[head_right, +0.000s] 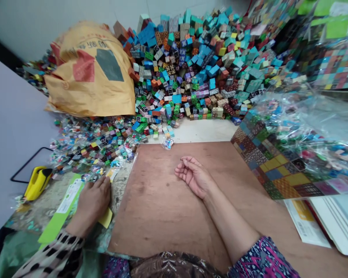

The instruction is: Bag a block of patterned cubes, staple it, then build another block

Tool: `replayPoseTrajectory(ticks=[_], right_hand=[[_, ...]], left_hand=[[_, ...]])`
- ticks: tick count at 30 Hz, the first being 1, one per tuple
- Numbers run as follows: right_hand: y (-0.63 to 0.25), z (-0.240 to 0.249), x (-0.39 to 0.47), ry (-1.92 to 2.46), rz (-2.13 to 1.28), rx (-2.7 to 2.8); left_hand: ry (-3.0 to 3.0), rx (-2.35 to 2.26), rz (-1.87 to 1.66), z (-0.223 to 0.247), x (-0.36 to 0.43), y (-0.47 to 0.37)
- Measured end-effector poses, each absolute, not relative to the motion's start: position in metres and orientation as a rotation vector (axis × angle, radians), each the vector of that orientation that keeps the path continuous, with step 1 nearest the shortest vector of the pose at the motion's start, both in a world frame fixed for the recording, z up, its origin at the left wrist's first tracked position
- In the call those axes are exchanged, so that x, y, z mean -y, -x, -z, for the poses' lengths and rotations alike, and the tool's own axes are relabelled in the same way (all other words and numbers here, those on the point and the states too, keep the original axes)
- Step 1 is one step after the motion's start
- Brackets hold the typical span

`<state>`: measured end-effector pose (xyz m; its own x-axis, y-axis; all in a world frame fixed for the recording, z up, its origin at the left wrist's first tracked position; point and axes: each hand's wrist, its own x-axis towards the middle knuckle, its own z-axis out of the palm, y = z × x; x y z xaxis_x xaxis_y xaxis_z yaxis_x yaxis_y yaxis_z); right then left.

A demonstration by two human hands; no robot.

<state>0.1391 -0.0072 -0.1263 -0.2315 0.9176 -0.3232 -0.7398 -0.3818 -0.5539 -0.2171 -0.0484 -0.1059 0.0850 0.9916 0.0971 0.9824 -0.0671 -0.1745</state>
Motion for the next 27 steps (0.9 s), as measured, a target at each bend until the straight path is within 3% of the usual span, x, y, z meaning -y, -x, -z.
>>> replayPoseTrajectory(ticks=[7, 18, 27], right_hand=[[-0.138, 0.127, 0.007, 0.749, -1.831, 0.335], [-0.137, 0.129, 0.005, 0.689, -1.872, 0.407], [-0.138, 0.130, 0.005, 0.681, -1.873, 0.410]], left_hand=[[1.873, 2.130, -0.291, 0.091, 0.047, 0.193], [2.048, 2.267, -0.092, 0.136, 0.077, 0.190], [2.140, 2.272, 0.319, 0.144, 0.079, 0.202]])
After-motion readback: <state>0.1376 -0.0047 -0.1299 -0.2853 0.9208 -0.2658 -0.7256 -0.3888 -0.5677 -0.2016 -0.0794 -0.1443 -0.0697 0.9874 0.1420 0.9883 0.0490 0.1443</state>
